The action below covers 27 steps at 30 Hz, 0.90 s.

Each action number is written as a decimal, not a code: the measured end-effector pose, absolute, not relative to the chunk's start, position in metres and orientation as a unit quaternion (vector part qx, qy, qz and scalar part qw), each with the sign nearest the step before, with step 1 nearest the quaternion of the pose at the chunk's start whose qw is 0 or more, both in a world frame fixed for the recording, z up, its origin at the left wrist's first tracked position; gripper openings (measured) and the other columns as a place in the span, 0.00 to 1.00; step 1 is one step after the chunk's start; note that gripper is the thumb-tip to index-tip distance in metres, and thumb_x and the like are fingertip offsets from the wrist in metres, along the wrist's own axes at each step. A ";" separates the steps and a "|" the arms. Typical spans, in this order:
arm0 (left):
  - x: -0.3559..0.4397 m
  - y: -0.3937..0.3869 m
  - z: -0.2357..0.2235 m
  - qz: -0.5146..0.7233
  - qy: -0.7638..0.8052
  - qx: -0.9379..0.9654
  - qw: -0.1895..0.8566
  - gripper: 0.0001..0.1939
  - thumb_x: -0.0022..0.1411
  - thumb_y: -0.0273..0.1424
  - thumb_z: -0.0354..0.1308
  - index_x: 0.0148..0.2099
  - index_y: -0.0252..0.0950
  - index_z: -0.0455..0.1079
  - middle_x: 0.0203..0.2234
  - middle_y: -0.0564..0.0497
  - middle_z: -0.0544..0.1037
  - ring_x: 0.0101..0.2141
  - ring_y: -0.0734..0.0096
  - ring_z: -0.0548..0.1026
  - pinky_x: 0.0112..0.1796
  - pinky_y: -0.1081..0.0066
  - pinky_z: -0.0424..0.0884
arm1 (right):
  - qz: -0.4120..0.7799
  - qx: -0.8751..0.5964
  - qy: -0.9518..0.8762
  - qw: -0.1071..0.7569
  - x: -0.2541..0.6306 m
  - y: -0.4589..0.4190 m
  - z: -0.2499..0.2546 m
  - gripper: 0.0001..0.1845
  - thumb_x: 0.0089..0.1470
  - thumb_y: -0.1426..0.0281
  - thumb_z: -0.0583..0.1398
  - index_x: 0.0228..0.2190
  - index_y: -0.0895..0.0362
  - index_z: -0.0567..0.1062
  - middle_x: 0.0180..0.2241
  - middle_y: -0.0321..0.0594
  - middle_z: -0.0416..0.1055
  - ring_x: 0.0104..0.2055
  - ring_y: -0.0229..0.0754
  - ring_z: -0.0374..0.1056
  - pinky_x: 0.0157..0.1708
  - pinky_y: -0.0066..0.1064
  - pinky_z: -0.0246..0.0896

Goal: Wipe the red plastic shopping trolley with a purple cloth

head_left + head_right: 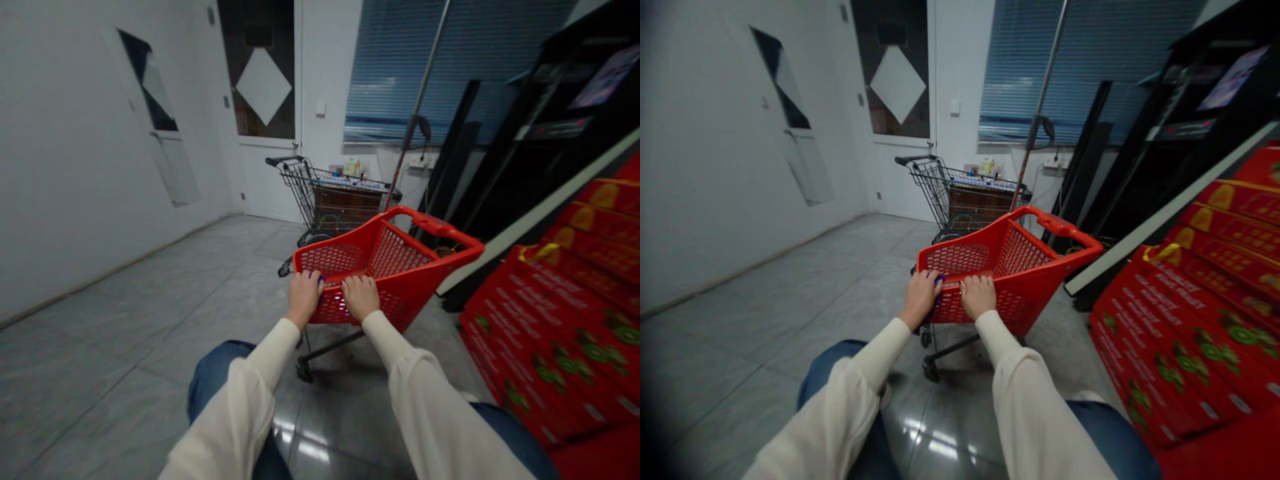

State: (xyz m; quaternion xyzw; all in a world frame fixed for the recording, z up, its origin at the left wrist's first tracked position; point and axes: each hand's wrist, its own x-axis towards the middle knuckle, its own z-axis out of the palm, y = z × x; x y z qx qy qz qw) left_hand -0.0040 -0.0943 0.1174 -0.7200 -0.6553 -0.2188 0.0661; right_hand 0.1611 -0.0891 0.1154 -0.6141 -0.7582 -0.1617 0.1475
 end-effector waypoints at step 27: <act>0.005 -0.082 0.124 -0.214 -0.640 -0.736 0.056 0.15 0.70 0.38 0.48 0.52 0.40 0.71 0.44 0.44 0.75 0.45 0.59 0.71 0.47 0.64 0.64 | -0.160 -0.632 -0.739 0.170 0.186 -0.092 0.112 0.20 0.67 0.64 0.47 0.37 0.53 0.78 0.41 0.44 0.77 0.45 0.47 0.62 0.48 0.40 0.44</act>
